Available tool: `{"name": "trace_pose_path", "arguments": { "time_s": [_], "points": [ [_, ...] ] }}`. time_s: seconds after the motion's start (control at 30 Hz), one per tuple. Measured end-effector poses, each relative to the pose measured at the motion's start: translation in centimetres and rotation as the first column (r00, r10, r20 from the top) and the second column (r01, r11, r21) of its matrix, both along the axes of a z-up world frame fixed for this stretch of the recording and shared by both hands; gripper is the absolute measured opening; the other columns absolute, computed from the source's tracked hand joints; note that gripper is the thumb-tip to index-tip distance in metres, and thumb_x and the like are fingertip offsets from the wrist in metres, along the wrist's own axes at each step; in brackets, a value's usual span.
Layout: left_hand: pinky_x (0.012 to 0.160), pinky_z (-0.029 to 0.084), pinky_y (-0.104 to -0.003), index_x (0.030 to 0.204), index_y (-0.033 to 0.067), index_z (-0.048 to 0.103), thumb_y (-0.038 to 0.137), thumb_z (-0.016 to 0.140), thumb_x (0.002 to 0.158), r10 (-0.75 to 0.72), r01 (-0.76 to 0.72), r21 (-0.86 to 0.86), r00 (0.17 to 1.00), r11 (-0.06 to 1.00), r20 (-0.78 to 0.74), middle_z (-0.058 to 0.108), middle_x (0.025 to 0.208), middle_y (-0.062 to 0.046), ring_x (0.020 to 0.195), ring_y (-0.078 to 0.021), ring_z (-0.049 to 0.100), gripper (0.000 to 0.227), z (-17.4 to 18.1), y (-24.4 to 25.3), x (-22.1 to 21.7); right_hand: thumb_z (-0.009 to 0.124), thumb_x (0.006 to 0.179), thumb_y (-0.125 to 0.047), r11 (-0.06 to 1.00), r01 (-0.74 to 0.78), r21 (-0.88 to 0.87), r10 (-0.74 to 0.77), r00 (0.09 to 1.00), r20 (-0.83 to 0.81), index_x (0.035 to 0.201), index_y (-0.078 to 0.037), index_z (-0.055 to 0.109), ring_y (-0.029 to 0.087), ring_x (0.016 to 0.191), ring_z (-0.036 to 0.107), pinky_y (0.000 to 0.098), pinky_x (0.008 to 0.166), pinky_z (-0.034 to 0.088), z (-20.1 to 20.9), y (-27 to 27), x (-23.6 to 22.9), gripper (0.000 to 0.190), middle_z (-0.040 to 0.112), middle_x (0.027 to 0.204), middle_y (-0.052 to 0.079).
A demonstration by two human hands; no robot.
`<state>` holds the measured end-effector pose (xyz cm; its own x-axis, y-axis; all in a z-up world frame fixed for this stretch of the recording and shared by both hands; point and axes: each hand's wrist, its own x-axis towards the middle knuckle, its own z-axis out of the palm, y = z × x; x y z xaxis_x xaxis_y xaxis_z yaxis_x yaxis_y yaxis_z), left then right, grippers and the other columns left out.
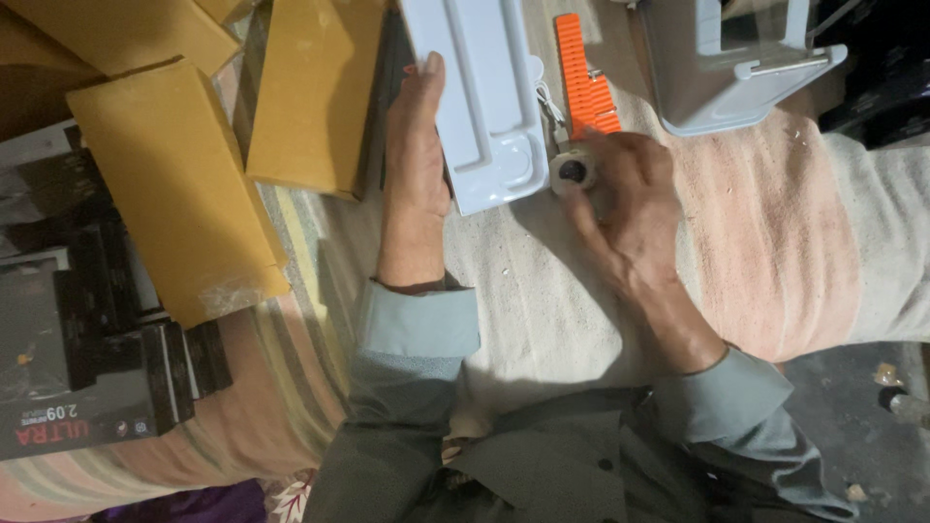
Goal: The person unpacks a smartwatch from its retail box, removes the watch, strap, and charger, then places them into a small brown cardboard box. They seal the box with clear tape and repeat the process with a second smartwatch.
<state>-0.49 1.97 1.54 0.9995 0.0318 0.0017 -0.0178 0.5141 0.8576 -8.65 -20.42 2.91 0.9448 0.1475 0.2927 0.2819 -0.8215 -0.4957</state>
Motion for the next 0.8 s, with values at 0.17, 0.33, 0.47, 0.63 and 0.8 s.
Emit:
{"name": "trace_pose_path", "arguments": {
  "time_s": [0.17, 0.33, 0.47, 0.63, 0.8],
  "points": [
    [0.088, 0.063, -0.031, 0.120, 0.0013, 0.068, 0.053, 0.054, 0.104, -0.328, 0.282, 0.402, 0.943, 0.871, 0.050, 0.073, 0.103, -0.009, 0.096, -0.0199, 0.072, 0.056, 0.9, 0.0, -1.0, 0.076, 0.092, -0.009, 0.971, -0.152, -0.184, 0.204, 0.930, 0.304, 0.162, -0.018, 0.041, 0.039, 0.155, 0.028, 0.0564, 0.131, 0.033, 3.8, -1.3, 2.6, 0.079, 0.029, 0.170, 0.018],
    [0.065, 0.051, -0.027, 0.112, 0.0006, 0.072, 0.050, 0.057, 0.102, -0.596, 0.505, 0.641, 0.798, 0.578, -0.091, 0.068, 0.083, -0.012, 0.074, -0.0191, 0.063, 0.053, 1.7, 0.3, -1.8, 0.092, 0.072, -0.035, 0.841, -0.367, -0.398, 0.468, 0.863, 0.193, 0.150, -0.017, 0.059, 0.046, 0.145, 0.032, 0.0681, 0.116, 0.017, 9.2, -2.0, 4.2, 0.087, 0.049, 0.155, 0.024],
    [0.083, 0.052, -0.032, 0.127, -0.0024, 0.067, 0.045, 0.054, 0.113, -0.723, 0.453, 0.677, 0.668, 0.581, 0.173, 0.068, 0.102, -0.023, 0.086, -0.0249, 0.062, 0.051, 2.1, 0.7, -1.4, 0.092, 0.067, -0.043, 0.818, -0.298, -0.492, 0.345, 0.939, 0.005, 0.129, -0.012, 0.067, 0.033, 0.115, 0.064, 0.0558, 0.109, 0.047, 10.2, -3.2, 3.6, 0.074, 0.065, 0.121, 0.013],
    [0.089, 0.064, -0.048, 0.146, -0.0009, 0.051, 0.070, 0.058, 0.094, -0.591, 0.693, -0.438, 0.720, 0.573, 0.365, 0.067, 0.133, -0.022, 0.114, -0.0326, 0.072, 0.088, 3.6, 1.4, -2.0, 0.085, 0.082, -0.037, 0.975, -0.163, -0.151, 0.133, 0.973, -0.190, 0.115, 0.007, 0.062, 0.025, 0.062, 0.068, 0.0338, 0.059, 0.060, 7.2, -4.2, 3.3, 0.060, 0.066, 0.074, 0.014],
    [0.109, 0.053, -0.036, 0.158, 0.0081, 0.033, 0.066, 0.064, 0.095, -0.446, 0.516, -0.079, 0.799, 0.853, 0.403, 0.057, 0.147, -0.011, 0.130, -0.0212, 0.060, 0.091, 3.4, 0.6, -1.4, 0.075, 0.103, -0.034, 0.863, -0.159, 0.479, 0.238, 0.965, -0.108, 0.125, 0.010, 0.060, 0.025, 0.084, 0.075, 0.0316, 0.065, 0.064, 3.1, -1.9, -0.2, 0.052, 0.072, 0.103, 0.020]
  ]
}}
